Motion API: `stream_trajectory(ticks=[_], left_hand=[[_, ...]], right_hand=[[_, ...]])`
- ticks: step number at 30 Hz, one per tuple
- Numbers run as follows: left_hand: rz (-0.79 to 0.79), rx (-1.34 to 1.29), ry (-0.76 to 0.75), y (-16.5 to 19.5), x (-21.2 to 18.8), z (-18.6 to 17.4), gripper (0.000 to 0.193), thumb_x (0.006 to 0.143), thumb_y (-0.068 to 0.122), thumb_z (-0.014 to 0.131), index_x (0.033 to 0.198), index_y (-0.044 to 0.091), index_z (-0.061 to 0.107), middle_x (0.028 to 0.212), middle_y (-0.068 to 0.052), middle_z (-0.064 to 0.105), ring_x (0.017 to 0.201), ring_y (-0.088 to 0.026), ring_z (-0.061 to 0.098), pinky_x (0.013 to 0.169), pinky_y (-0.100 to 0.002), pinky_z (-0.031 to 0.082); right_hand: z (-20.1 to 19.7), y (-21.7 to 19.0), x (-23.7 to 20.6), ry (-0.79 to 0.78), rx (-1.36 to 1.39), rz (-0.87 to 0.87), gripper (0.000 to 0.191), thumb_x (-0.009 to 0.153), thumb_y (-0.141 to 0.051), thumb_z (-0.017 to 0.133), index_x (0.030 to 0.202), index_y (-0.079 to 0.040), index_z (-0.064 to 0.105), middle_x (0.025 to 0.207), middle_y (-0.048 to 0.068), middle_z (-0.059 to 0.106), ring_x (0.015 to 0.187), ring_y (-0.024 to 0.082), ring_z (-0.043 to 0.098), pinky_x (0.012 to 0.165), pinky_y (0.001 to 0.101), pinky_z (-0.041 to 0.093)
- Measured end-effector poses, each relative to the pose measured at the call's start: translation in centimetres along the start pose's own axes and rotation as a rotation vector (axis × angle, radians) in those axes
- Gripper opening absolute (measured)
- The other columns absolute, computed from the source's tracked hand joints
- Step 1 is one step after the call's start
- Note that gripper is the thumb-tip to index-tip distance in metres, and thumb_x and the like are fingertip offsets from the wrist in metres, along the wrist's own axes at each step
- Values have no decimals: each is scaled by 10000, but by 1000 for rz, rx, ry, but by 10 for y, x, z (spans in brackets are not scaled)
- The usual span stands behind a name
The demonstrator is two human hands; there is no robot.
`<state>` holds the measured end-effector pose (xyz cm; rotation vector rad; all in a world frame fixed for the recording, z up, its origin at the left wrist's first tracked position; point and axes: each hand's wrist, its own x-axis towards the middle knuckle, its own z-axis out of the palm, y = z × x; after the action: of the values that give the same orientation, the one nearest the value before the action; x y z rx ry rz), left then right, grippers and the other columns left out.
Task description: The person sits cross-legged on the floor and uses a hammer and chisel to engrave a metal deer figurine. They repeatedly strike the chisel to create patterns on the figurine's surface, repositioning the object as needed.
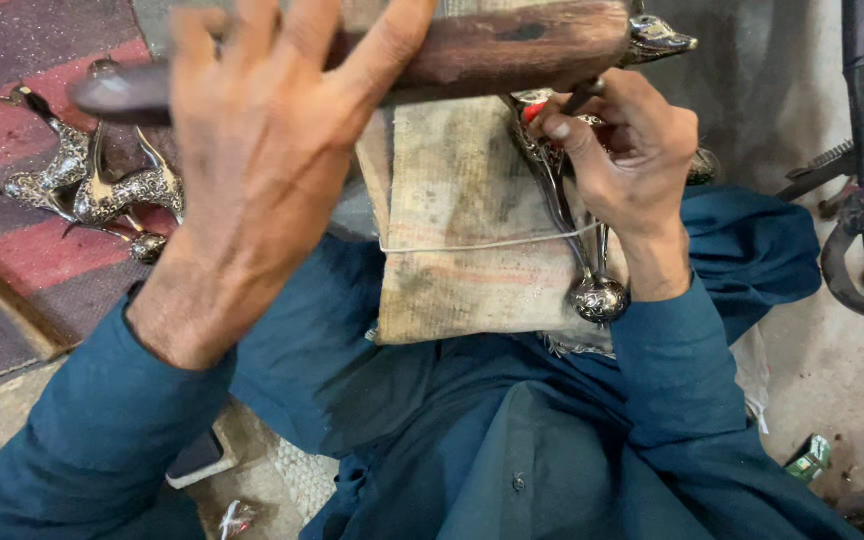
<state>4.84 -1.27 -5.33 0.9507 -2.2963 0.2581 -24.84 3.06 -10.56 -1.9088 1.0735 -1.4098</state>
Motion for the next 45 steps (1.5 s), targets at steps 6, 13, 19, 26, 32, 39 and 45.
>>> stream_trajectory(ticks=[6,13,19,26,32,39,45], left_hand=[[15,198,-153,5,3,-4,623,979,63,716,1557,228,555,1052,-72,589,959,-275,581,838,-454,465],[-67,-198,-84,1,5,-1,618,899,50,686,1474,138,477,1215,-131,556,1104,-344,548,912,-487,448],[-83,-238,-101,1,10,-5,662,933,16,708,1522,145,436,1293,-139,549,1152,-361,555,1000,-498,470],[21,145,-152,4,20,-12,738,919,-31,805,1549,221,515,1047,-98,576,945,-309,583,820,-483,470],[-205,-366,-145,4,0,-20,765,855,-47,774,1521,104,429,1304,-149,577,1215,-340,609,1018,-456,508],[-597,-1145,73,46,-47,23,596,1028,-50,678,1501,24,324,1118,-78,592,991,-137,635,910,-284,560],[-636,-868,52,31,-51,18,723,913,-25,677,1471,-34,218,1027,-96,657,880,-136,665,783,-322,568]], right_hand=[[-4,1,-4,-39,-163,87,141,1089,124,702,1188,44,641,995,139,743,917,180,763,811,262,653],[-6,7,-6,-31,-101,101,209,1099,85,706,1290,66,624,1064,124,739,963,171,766,833,262,656],[-6,8,-6,-30,-35,124,181,1111,76,691,1281,51,636,1044,117,741,974,166,766,870,262,655],[-7,11,-6,-43,-20,113,217,1081,103,681,1285,41,640,1023,118,730,953,168,754,852,271,647],[-11,16,-7,162,179,247,218,1116,-45,655,1314,-11,572,968,115,725,915,171,751,909,315,669],[-15,8,-6,126,197,199,202,1165,-55,702,1298,-8,557,1029,144,750,1013,217,775,969,332,664],[-1,-1,1,64,157,249,184,1164,-15,672,1307,12,560,1046,137,743,1058,223,772,968,306,648]])
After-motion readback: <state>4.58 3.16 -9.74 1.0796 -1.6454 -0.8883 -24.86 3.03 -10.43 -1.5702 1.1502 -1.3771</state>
